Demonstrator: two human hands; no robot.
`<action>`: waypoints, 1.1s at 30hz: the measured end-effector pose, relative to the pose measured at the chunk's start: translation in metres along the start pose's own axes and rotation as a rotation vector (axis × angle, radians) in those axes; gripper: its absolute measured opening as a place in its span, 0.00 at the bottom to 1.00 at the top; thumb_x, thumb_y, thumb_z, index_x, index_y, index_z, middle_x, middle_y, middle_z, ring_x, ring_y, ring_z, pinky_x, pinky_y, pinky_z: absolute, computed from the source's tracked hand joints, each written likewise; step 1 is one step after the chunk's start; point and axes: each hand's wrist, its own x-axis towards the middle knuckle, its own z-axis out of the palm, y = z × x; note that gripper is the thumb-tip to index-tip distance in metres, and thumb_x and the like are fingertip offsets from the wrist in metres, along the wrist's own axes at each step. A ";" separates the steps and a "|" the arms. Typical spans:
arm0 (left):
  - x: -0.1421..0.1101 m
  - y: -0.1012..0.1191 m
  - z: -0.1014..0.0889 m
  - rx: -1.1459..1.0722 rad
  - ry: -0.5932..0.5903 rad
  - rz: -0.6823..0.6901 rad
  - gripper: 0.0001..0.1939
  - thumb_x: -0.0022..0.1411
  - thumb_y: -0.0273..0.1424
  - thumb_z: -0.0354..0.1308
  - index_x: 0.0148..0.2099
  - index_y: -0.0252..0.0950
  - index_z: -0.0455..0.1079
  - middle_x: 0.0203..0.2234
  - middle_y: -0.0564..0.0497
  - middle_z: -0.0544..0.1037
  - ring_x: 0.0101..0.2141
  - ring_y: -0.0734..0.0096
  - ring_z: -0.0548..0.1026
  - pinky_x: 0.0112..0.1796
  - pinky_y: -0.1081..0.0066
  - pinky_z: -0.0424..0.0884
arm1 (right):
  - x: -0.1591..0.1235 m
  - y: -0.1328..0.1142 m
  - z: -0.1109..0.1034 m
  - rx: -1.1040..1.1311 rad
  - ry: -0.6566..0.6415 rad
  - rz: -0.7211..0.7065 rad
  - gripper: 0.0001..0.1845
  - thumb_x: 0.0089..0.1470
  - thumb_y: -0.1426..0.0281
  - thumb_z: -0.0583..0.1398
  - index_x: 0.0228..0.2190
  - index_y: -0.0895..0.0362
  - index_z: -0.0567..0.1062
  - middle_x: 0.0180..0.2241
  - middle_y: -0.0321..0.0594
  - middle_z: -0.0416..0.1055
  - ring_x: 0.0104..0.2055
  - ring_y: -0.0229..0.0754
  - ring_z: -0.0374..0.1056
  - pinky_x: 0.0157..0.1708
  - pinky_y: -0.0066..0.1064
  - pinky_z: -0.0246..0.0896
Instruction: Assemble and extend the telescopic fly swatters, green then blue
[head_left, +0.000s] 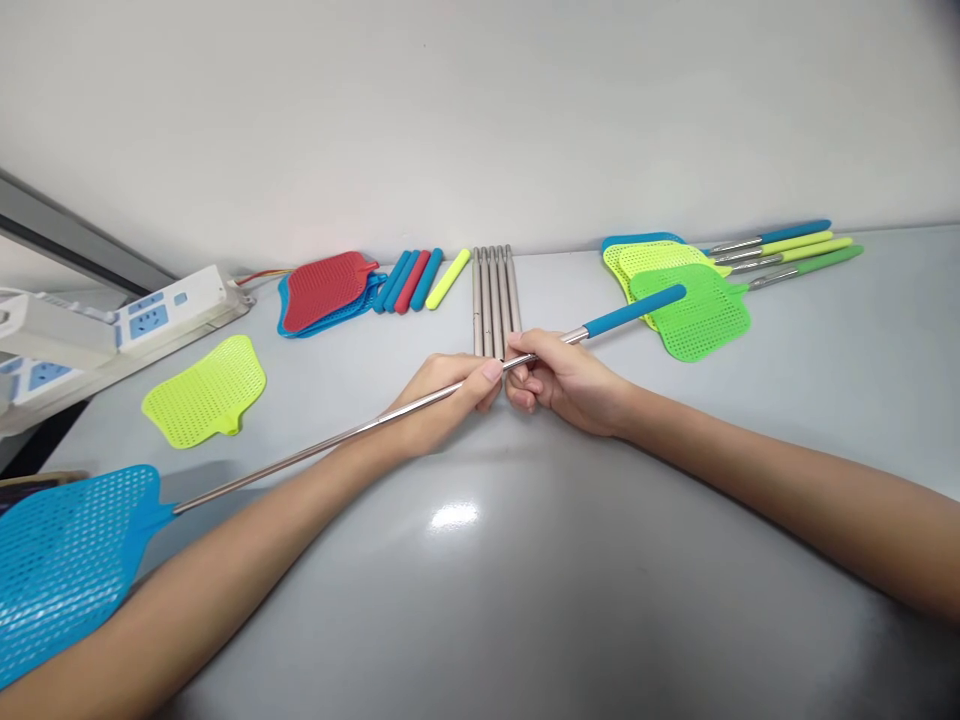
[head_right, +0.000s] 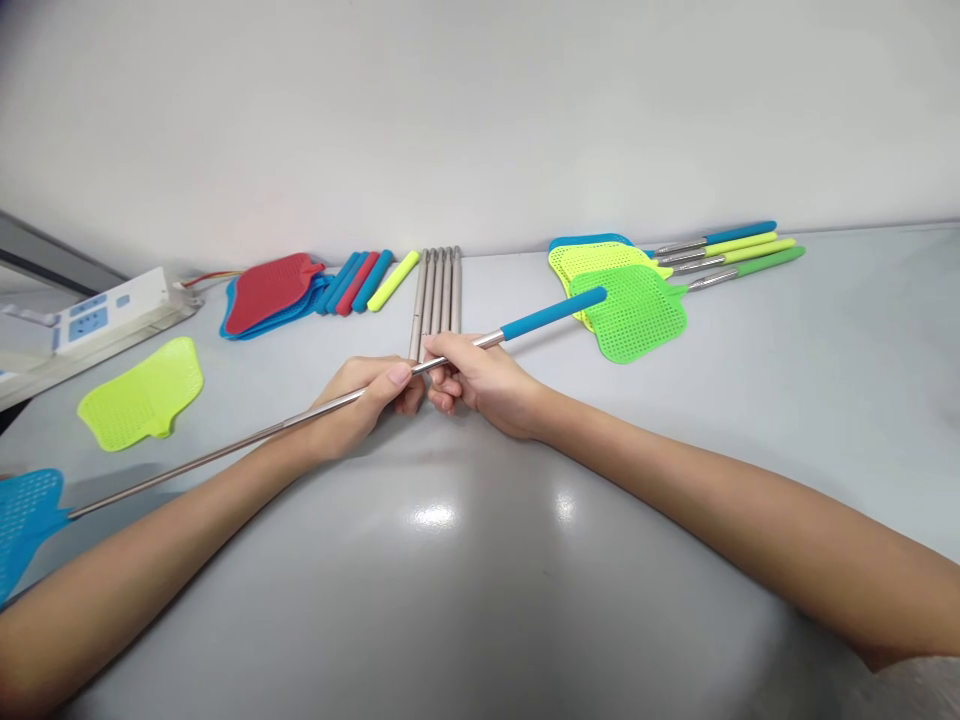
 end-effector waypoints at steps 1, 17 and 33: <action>0.000 0.000 0.000 -0.001 -0.001 -0.002 0.24 0.62 0.40 0.37 0.21 0.33 0.61 0.17 0.55 0.64 0.22 0.78 0.61 0.26 0.77 0.58 | 0.000 0.000 0.000 -0.001 0.000 0.000 0.19 0.51 0.67 0.51 0.12 0.59 0.61 0.11 0.30 0.51 0.16 0.32 0.54 0.20 0.25 0.51; 0.000 0.001 0.000 0.001 -0.003 -0.006 0.25 0.62 0.40 0.36 0.21 0.33 0.61 0.17 0.55 0.63 0.22 0.78 0.61 0.25 0.77 0.57 | 0.000 0.001 0.000 0.003 -0.013 -0.012 0.19 0.52 0.67 0.51 0.12 0.59 0.61 0.11 0.30 0.51 0.16 0.32 0.54 0.19 0.25 0.50; 0.000 0.000 0.000 -0.115 -0.009 -0.010 0.23 0.62 0.38 0.37 0.21 0.33 0.61 0.17 0.55 0.64 0.22 0.77 0.61 0.27 0.75 0.57 | 0.000 0.002 -0.001 -0.002 -0.007 -0.009 0.19 0.52 0.68 0.51 0.12 0.59 0.61 0.11 0.30 0.51 0.16 0.32 0.55 0.20 0.25 0.50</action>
